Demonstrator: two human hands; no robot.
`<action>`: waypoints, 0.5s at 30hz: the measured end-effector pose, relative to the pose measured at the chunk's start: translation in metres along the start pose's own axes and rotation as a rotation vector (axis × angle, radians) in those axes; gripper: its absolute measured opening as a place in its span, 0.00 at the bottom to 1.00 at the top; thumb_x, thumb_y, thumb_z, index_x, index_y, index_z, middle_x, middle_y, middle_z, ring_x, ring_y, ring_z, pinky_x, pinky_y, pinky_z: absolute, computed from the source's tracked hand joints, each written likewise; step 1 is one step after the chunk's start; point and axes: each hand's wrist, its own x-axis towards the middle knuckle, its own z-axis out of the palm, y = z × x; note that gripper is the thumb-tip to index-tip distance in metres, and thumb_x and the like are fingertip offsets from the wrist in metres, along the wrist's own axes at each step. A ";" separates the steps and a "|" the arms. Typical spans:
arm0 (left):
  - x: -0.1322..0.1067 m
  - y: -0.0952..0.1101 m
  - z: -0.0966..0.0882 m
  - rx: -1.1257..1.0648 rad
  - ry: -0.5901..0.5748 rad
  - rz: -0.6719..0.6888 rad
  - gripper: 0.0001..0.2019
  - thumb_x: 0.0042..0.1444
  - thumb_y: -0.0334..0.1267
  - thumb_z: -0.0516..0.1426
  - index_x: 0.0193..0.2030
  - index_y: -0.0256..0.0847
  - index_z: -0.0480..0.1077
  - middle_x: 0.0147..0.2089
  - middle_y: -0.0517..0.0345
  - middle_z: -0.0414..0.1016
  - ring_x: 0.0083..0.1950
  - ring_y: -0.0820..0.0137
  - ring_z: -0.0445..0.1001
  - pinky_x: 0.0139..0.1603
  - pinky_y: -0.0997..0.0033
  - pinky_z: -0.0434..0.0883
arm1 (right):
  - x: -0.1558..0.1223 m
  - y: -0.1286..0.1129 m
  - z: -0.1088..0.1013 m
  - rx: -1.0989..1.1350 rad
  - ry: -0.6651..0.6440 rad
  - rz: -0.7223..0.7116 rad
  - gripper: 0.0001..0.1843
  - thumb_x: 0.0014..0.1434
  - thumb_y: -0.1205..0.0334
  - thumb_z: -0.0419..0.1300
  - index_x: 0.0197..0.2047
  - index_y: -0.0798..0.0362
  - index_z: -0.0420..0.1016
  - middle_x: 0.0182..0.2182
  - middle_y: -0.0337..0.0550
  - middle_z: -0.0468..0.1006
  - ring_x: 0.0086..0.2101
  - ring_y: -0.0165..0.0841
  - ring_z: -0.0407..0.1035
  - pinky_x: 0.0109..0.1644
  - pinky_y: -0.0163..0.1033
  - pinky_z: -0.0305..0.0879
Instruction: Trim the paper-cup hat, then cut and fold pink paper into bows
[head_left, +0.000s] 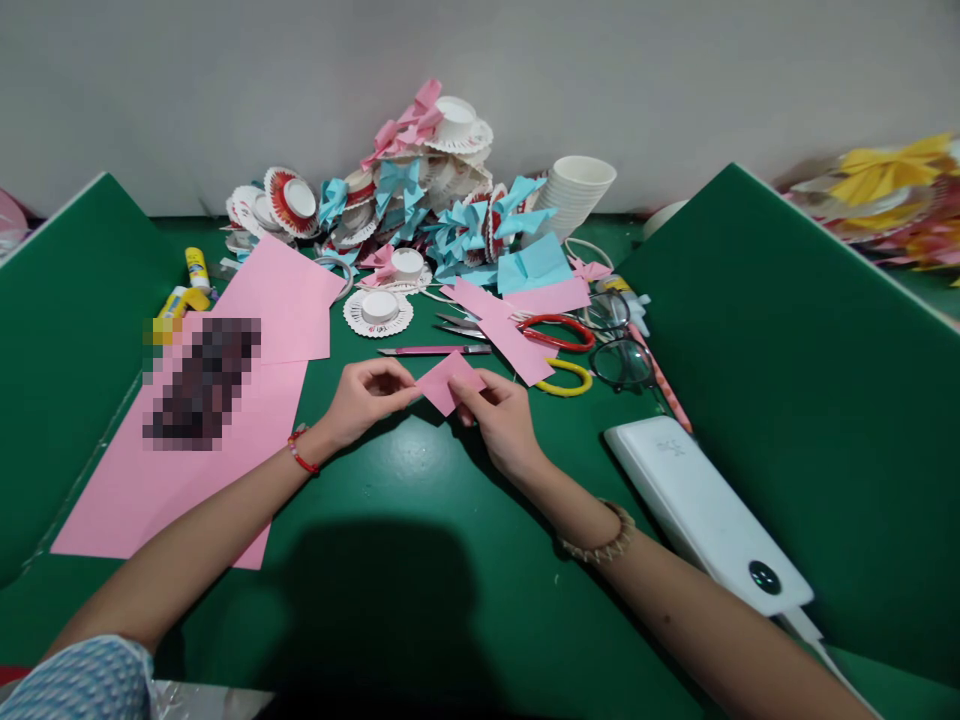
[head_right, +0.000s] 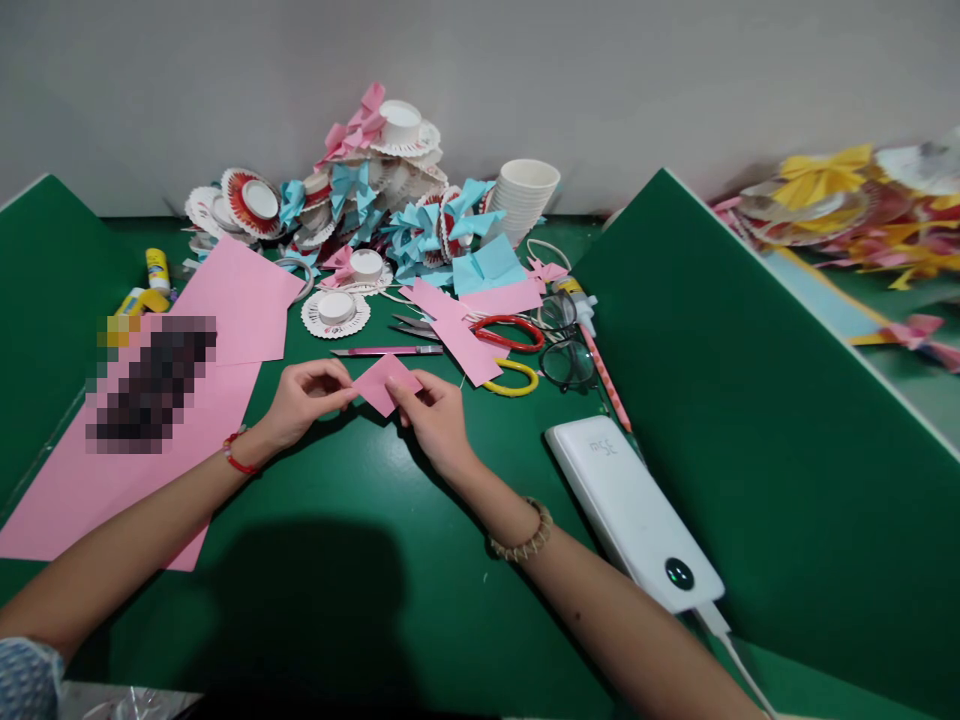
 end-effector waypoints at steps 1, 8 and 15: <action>0.000 0.000 0.000 0.005 -0.016 -0.004 0.11 0.44 0.41 0.64 0.26 0.36 0.70 0.25 0.61 0.69 0.24 0.78 0.64 0.26 0.75 0.62 | 0.000 0.000 0.000 -0.007 -0.004 -0.003 0.18 0.49 0.47 0.62 0.21 0.54 0.67 0.12 0.31 0.60 0.16 0.23 0.53 0.20 0.32 0.48; -0.003 0.005 0.000 0.152 -0.071 0.048 0.12 0.51 0.41 0.60 0.23 0.36 0.70 0.25 0.60 0.67 0.26 0.76 0.64 0.29 0.73 0.60 | -0.001 -0.002 0.001 -0.119 -0.072 -0.048 0.14 0.48 0.53 0.62 0.22 0.55 0.70 0.16 0.33 0.64 0.18 0.24 0.55 0.22 0.32 0.51; -0.004 0.004 -0.001 0.094 -0.106 0.112 0.14 0.51 0.44 0.60 0.21 0.37 0.70 0.24 0.60 0.66 0.26 0.75 0.64 0.29 0.73 0.60 | -0.001 0.001 -0.001 -0.178 -0.098 -0.086 0.11 0.48 0.55 0.62 0.25 0.56 0.74 0.20 0.36 0.69 0.24 0.26 0.59 0.28 0.32 0.56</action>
